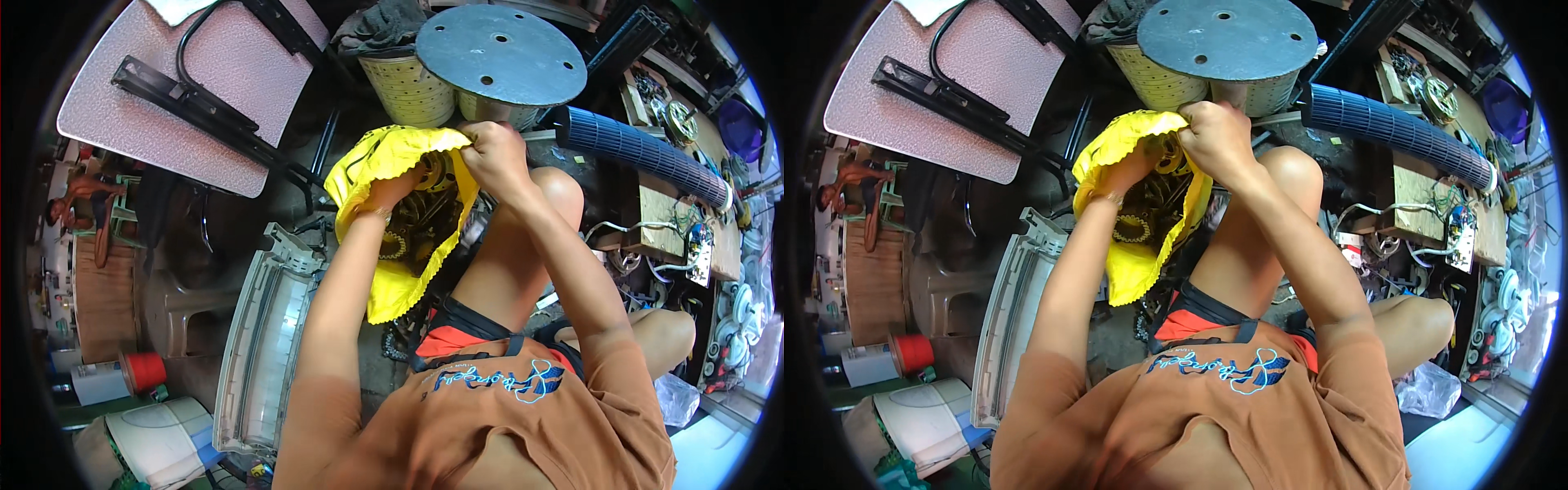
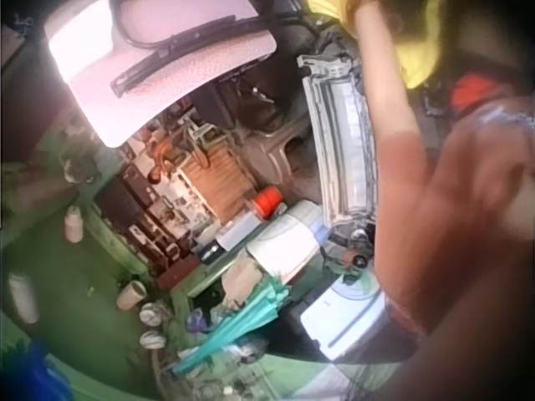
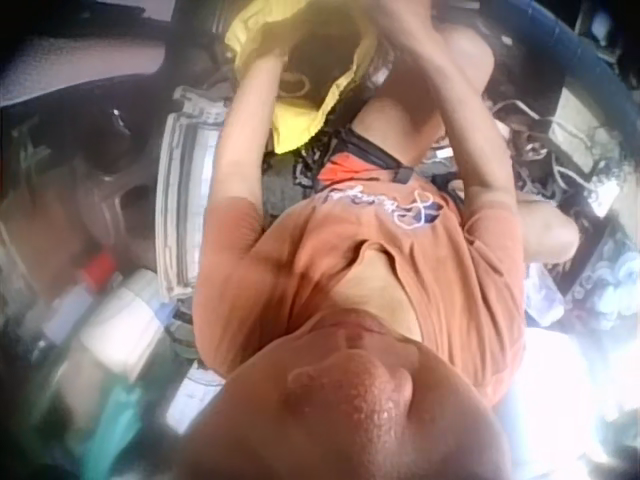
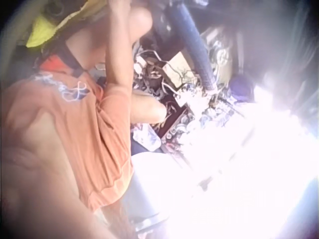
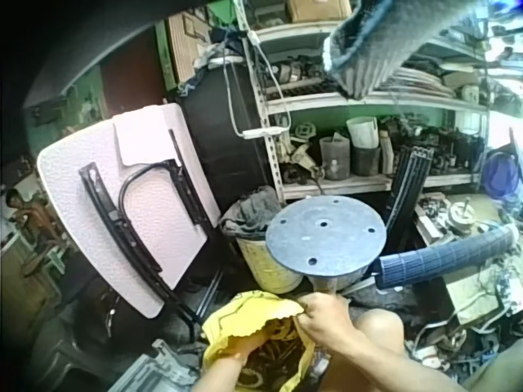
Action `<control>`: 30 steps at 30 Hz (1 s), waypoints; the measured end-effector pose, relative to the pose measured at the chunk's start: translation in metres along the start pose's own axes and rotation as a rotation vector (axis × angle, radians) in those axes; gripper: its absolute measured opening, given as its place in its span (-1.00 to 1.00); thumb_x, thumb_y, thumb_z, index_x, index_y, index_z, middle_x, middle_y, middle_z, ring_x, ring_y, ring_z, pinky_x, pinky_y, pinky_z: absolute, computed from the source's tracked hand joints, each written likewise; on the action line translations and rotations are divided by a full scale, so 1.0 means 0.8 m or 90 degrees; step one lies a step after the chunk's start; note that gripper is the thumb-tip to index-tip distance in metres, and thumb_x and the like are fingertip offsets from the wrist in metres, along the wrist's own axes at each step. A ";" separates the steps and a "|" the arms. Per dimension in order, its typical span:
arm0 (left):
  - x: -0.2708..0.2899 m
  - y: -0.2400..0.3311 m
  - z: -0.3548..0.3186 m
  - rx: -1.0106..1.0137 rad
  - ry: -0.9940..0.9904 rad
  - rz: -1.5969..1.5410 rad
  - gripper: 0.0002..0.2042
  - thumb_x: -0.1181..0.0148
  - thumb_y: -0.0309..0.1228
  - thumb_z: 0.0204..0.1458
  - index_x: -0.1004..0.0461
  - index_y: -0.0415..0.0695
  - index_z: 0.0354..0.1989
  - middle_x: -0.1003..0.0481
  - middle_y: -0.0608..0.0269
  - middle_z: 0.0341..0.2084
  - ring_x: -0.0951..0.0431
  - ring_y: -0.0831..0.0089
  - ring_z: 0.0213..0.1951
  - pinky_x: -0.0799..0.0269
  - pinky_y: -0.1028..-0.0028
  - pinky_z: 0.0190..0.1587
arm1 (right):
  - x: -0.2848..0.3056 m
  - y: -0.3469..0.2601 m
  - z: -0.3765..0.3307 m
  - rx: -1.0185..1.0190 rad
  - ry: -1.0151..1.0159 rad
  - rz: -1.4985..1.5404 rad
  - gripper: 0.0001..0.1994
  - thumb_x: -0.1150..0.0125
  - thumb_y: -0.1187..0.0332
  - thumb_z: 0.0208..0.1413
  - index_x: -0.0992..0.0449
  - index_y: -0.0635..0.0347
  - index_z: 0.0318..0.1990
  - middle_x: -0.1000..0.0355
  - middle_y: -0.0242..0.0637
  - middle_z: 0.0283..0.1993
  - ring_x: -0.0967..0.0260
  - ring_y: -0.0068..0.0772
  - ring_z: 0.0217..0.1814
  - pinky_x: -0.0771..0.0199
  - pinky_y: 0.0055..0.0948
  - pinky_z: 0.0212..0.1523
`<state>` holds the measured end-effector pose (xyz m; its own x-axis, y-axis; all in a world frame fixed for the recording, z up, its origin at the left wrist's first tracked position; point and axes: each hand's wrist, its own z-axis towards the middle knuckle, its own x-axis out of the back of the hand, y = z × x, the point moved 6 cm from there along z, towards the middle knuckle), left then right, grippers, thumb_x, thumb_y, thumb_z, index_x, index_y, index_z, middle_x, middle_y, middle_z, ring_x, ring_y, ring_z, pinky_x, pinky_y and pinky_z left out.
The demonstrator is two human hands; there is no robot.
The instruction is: The person disassembles an indoor air conditioner unit by removing the blower wheel and motor using a screwdriver, and then handles and sorts metal gears and components from a yellow bag by hand.
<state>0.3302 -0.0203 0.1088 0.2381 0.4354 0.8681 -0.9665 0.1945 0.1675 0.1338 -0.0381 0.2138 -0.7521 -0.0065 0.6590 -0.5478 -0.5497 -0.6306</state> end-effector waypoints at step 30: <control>-0.008 -0.048 0.039 0.159 -0.301 -0.317 -0.68 -0.25 -0.20 0.04 -0.57 -0.05 -0.06 -0.62 0.13 -0.12 -0.60 0.13 -0.06 -0.51 0.19 -0.01 | -0.011 0.018 0.039 0.074 -0.122 -0.119 -0.76 -0.15 0.38 -0.09 -0.67 0.00 -0.25 -0.59 -0.13 -0.33 -0.56 0.02 -0.23 -0.55 -0.06 -0.20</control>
<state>0.3631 -0.0577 0.1112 0.6432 -0.0893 0.7605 -0.7607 0.0392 0.6479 0.1443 -0.0721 0.2115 -0.5529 -0.0479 0.8319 -0.6161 -0.6486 -0.4469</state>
